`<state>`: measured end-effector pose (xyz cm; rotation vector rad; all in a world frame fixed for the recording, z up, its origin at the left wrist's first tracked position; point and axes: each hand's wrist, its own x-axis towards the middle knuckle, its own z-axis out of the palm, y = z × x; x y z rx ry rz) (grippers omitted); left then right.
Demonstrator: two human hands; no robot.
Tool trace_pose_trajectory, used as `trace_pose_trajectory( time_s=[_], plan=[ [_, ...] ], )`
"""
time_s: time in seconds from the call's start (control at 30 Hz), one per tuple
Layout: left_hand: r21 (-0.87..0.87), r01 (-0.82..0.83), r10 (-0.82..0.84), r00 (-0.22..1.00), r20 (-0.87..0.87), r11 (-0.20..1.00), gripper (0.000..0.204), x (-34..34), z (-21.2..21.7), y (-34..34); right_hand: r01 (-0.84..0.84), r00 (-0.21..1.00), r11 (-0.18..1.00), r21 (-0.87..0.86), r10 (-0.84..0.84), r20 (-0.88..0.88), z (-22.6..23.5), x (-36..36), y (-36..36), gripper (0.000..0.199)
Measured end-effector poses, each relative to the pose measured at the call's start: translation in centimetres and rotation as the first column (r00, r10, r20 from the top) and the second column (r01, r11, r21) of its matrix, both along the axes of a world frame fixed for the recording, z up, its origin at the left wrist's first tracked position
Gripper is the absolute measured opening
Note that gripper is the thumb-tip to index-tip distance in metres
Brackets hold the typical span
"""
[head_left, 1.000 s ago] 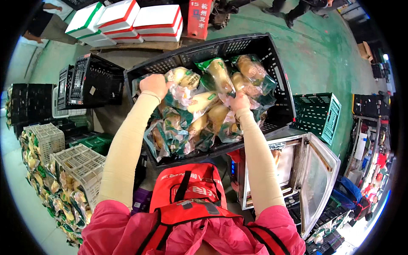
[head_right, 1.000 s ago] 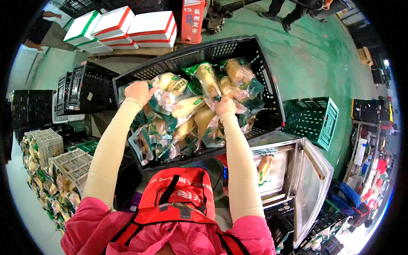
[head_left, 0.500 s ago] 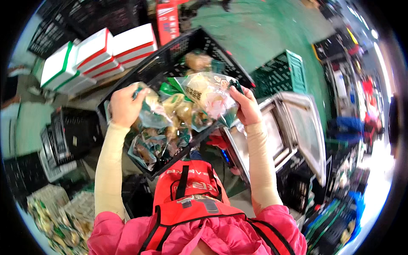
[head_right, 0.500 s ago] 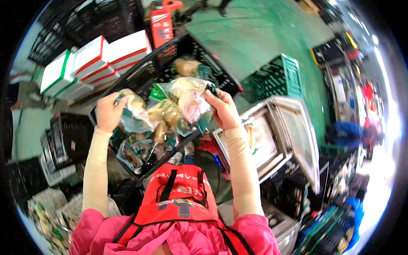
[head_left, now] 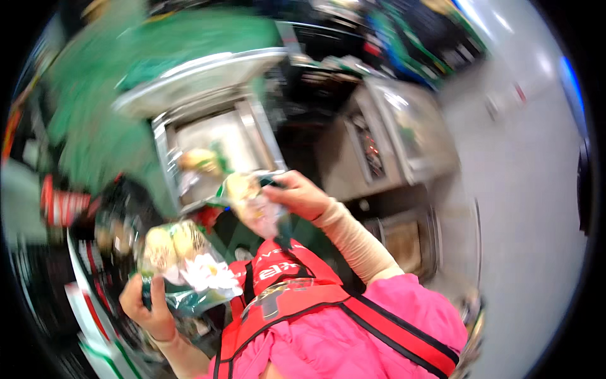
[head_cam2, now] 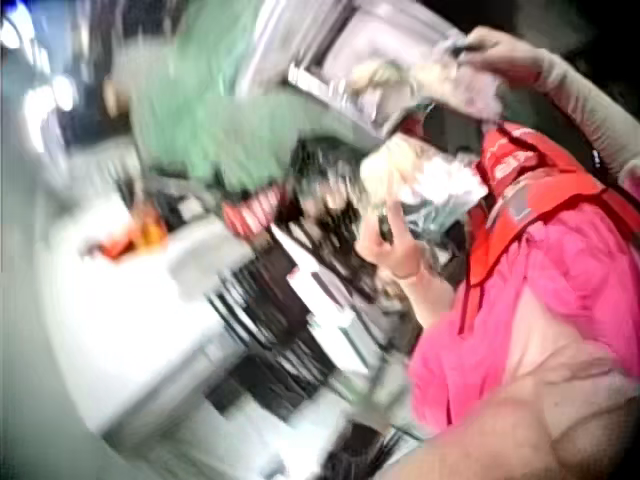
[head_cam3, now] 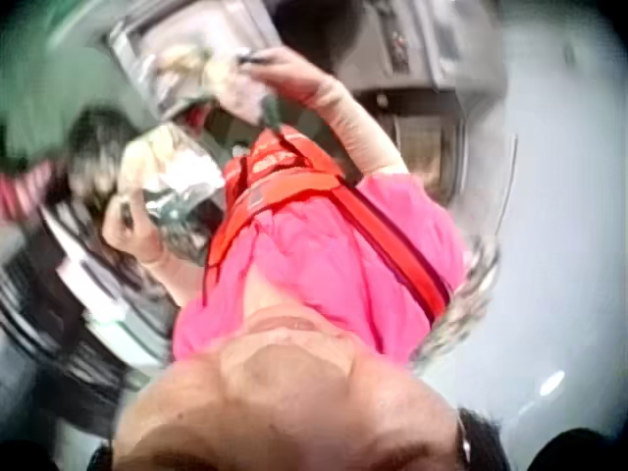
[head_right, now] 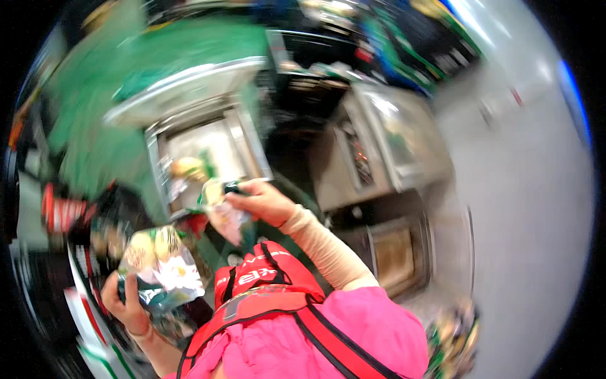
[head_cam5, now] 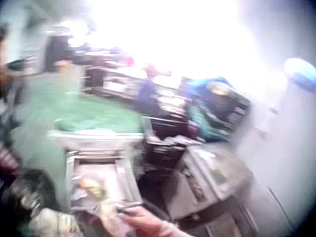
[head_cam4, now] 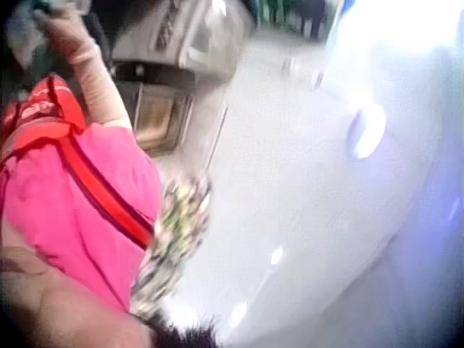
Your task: The person takes packaged produce from containers, loads the packages into vacuum sealers, closes the lids, removes the vacuum-sealed produce, and sorts them into crates.
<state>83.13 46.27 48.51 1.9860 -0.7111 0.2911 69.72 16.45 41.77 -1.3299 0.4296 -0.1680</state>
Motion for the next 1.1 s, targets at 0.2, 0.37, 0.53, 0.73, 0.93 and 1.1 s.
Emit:
trace_pose_trajectory(
  time_s=[0.2, 0.37, 0.53, 0.73, 0.93, 1.1],
  plan=[
    [-0.028, 0.574, -0.479, 0.654, -0.586, 0.818, 0.02, -5.0, -4.1, -12.0, 0.488, 0.86, 0.866, -0.107, -0.498, -0.111, -2.2, -17.6, -2.6, 0.026],
    [-0.032, 0.793, -0.531, 0.377, -0.759, 0.609, 0.009, -10.3, -8.5, -19.2, 0.736, 0.605, 0.627, -0.254, -0.778, -0.17, -2.5, -32.3, -1.7, 0.026],
    [0.027, 0.89, -0.348, 0.206, -0.914, 0.456, 0.011, -20.7, -9.5, -26.4, 0.584, 0.404, 0.491, -0.647, -0.867, -0.293, -4.8, -46.2, -2.2, 0.026],
    [0.051, 0.954, -0.34, 0.155, -0.928, 0.294, 0.014, -30.7, -9.7, -31.5, 0.312, 0.137, 0.601, -0.736, -0.795, -0.591, -8.1, -59.2, -4.0, 0.024],
    [0.064, 0.967, -0.336, 0.148, -0.93, 0.246, 0.014, -37.2, -10.5, -35.8, -0.092, -0.074, 0.553, -0.828, -0.833, -0.548, -12.9, -68.8, -4.2, 0.012],
    [-0.033, 0.959, -0.318, 0.061, -0.946, 0.282, 0.01, -41.8, -9.0, -39.4, -0.13, -0.28, 0.33, -0.935, -0.917, -0.284, -21.1, -77.2, -1.0, 0.026]
  ],
)
